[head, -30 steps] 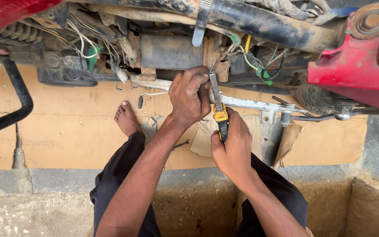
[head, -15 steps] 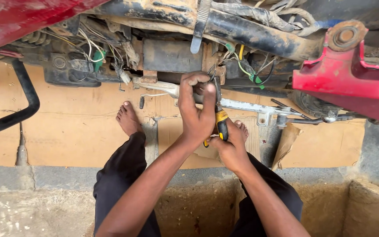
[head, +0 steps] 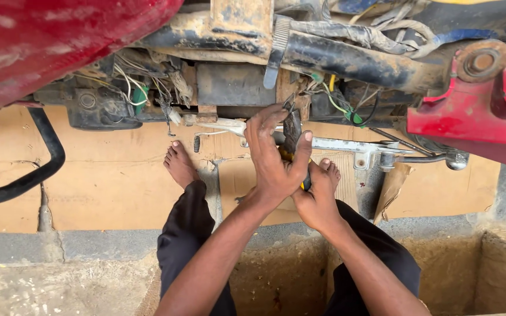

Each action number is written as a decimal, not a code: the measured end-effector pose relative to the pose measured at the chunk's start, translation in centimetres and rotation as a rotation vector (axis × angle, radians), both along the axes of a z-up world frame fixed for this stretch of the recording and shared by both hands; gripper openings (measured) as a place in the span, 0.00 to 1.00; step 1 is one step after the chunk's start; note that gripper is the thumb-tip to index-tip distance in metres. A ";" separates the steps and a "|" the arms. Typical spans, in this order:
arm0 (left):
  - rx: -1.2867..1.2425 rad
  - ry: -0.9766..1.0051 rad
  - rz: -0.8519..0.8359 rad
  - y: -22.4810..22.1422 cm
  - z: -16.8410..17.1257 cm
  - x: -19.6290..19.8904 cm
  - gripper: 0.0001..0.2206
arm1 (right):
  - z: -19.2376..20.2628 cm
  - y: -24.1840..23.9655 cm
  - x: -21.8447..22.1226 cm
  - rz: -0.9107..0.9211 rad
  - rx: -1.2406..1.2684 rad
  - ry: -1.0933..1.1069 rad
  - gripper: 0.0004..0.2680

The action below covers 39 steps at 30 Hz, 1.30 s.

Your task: The person sits on the ground beside a red scooter and repairs its wiring. They manipulate wires and connectors under the body panel, use pliers to grip and strip wires, and use a screwdriver on components near the wiring harness.

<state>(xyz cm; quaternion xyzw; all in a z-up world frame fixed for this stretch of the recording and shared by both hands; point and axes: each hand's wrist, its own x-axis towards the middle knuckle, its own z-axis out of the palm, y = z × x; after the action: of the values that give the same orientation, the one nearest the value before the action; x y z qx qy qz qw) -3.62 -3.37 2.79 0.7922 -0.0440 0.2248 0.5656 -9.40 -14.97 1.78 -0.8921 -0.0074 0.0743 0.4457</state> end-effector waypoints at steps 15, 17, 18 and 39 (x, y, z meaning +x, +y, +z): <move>-0.030 -0.070 -0.022 0.7 1.2 1.4 0.19 | 0.4 0.6 0.0 -0.001 -0.180 -0.065 0.08; -0.018 -0.077 -0.036 0.7 1.3 1.4 0.18 | 0.3 0.4 0.0 -0.005 -0.157 -0.052 0.08; -0.023 -0.074 -0.045 0.7 1.3 1.5 0.18 | 0.4 0.4 0.1 -0.004 -0.147 -0.041 0.08; -0.029 -0.053 -0.060 0.2 0.6 1.9 0.22 | 0.0 -1.7 0.3 -0.082 0.359 0.445 0.08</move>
<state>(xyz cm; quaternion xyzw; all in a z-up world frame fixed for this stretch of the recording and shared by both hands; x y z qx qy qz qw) -1.74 -3.17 3.40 0.7760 -0.0796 0.2293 0.5822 -9.10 -16.71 1.82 -0.7600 0.1139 0.2477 0.5899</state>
